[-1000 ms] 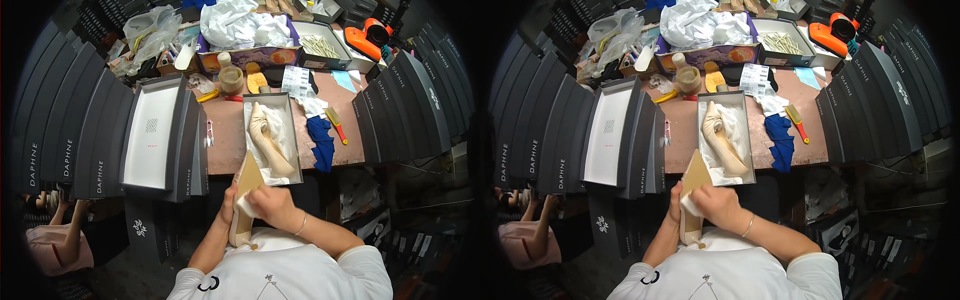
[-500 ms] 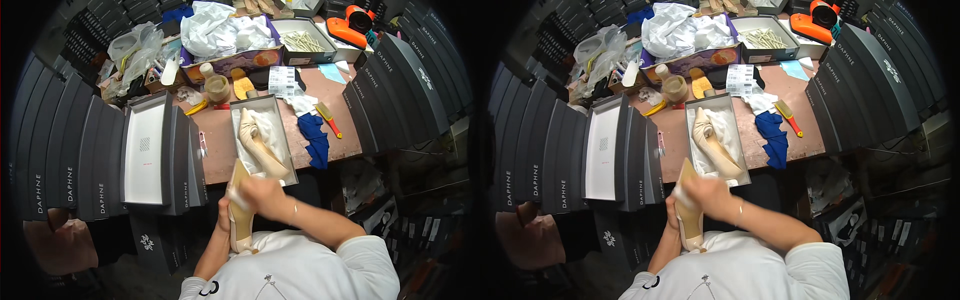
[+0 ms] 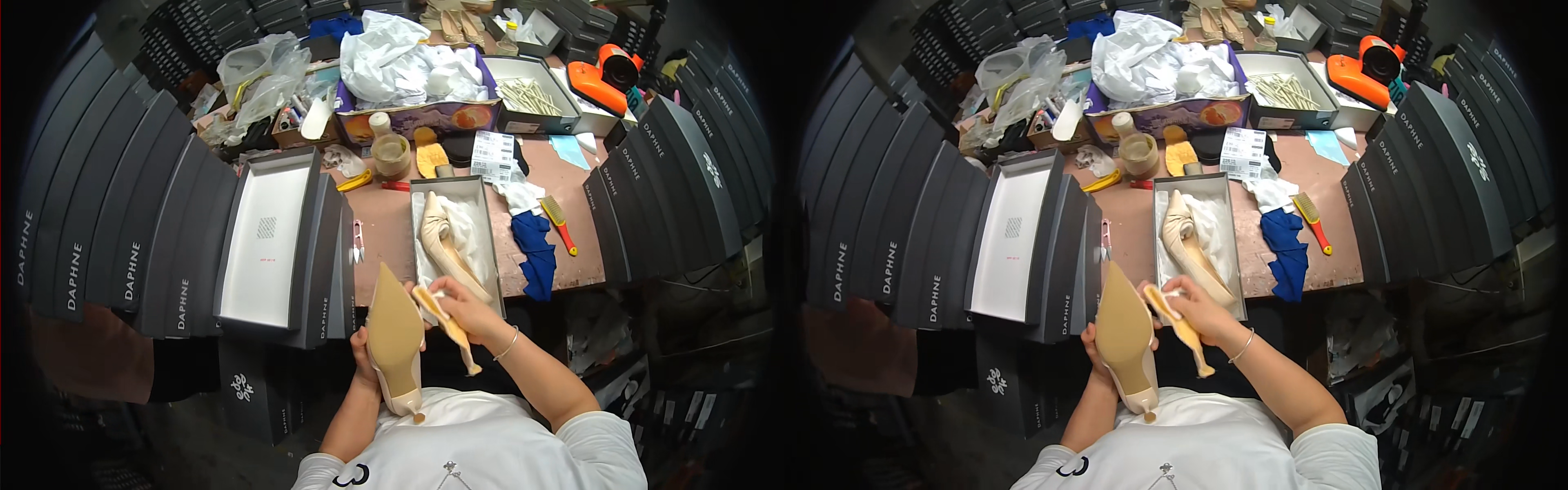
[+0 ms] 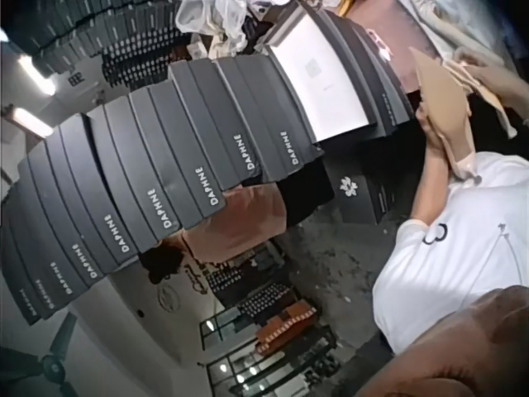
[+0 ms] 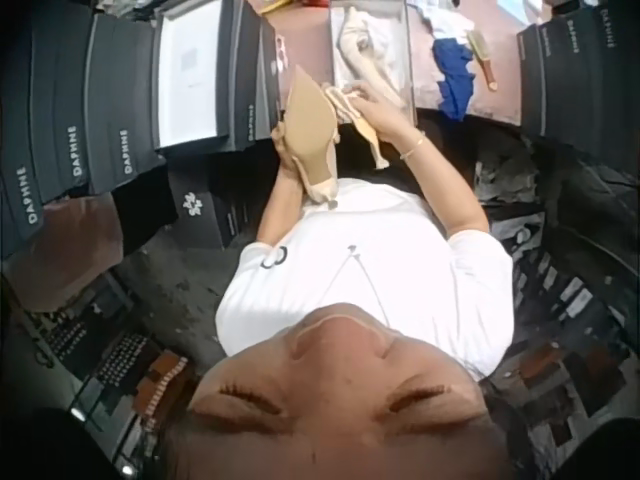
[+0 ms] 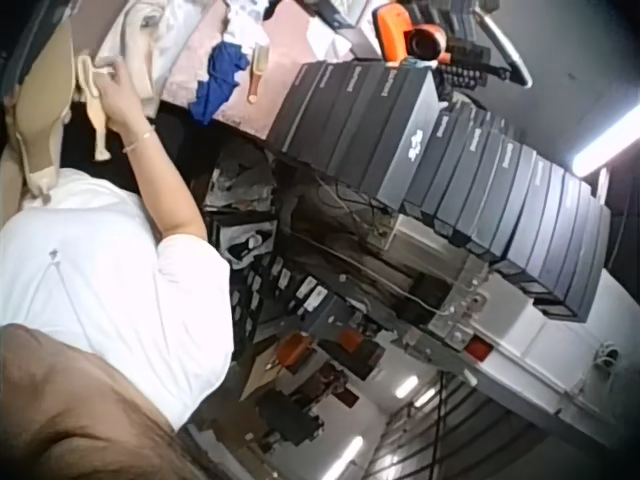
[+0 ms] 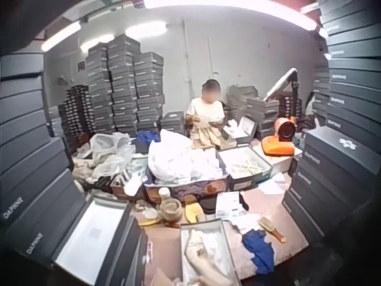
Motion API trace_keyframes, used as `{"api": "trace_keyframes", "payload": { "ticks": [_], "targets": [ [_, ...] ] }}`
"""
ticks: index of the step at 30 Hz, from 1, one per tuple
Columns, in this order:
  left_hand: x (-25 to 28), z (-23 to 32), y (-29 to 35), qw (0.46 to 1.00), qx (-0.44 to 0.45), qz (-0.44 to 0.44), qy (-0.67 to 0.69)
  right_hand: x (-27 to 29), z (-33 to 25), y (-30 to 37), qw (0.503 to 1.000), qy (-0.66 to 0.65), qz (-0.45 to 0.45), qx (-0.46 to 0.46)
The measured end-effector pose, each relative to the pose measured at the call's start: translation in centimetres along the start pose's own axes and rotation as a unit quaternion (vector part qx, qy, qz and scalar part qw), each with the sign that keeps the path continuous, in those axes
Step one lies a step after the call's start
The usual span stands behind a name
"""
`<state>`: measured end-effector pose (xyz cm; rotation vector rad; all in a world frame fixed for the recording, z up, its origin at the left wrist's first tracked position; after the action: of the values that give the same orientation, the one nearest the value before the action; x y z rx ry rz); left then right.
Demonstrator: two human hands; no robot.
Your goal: Clean shoes with a cloth and pack them into boxes with tissue paper and inserts.
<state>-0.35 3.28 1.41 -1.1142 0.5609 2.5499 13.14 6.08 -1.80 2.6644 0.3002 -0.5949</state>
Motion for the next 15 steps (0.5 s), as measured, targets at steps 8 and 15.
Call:
{"api": "trace_keyframes", "payload": {
  "ticks": [8,15],
  "targets": [
    [2.9,0.3,0.2,0.967,-0.017,-0.114,0.228,-0.2,-3.1,4.4,0.911,0.327,-0.130,0.215],
    [0.8,0.5,0.5,0.979,0.031,-0.084,0.184,-4.4,-4.4,4.3,0.892,0.298,-0.117,0.318]
  ]
}}
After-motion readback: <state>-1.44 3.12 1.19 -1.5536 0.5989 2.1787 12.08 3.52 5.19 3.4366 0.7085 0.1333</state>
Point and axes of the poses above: each hand's wrist, its own y-axis away from the middle knuckle, its own x-axis out of the back of the hand, z = x × y, the point moved 7 cm from there along -y, towards the middle knuckle, and after that the axes turned 7 degrees about x, right-handed, at the moved point
